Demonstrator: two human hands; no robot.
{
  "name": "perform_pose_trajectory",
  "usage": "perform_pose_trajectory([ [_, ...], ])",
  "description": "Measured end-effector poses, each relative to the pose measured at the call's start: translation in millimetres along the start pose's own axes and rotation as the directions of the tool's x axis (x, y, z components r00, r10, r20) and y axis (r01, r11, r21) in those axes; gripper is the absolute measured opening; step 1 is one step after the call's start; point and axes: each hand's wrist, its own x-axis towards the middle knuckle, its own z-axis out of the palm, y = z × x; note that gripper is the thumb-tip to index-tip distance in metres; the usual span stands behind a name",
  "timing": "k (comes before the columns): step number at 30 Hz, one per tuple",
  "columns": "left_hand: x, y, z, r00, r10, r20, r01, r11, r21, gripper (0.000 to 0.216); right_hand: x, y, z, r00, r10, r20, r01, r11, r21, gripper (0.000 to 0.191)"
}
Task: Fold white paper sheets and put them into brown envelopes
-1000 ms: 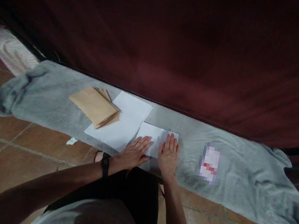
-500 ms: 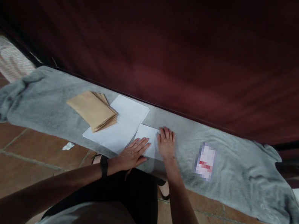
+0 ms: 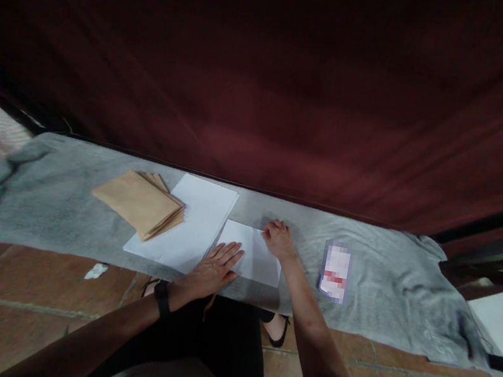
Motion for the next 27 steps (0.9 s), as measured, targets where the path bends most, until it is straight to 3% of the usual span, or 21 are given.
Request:
perform_pose_trajectory([
  [7, 21, 15, -3, 0.986, -0.124, -0.11, 0.118, 0.991, -0.06, 0.045, -48, -34, 36, 0.961, -0.065, -0.267, 0.085, 0.994, 0.064, 0.04],
  [10, 38, 21, 2, 0.98, -0.143, -0.137, 0.135, 0.989, -0.065, 0.048, -69, -48, 52, 0.959, -0.063, -0.277, 0.074, 0.997, 0.03, 0.046],
  [14, 50, 23, 17, 0.98, -0.158, -0.123, 0.152, 0.987, -0.058, 0.05, -80, -50, 56, 0.96, 0.004, -0.279, -0.019, 0.998, -0.053, 0.05],
  [19, 48, 15, 27, 0.975, -0.193, -0.105, 0.189, 0.981, -0.05, 0.054, -80, -47, 52, 0.959, 0.068, -0.274, -0.101, 0.989, -0.108, 0.051],
  [27, 43, 7, 24, 0.956, -0.278, -0.094, 0.278, 0.96, -0.016, 0.062, -87, -31, 53, 0.925, 0.182, -0.333, -0.222, 0.971, -0.085, 0.055],
])
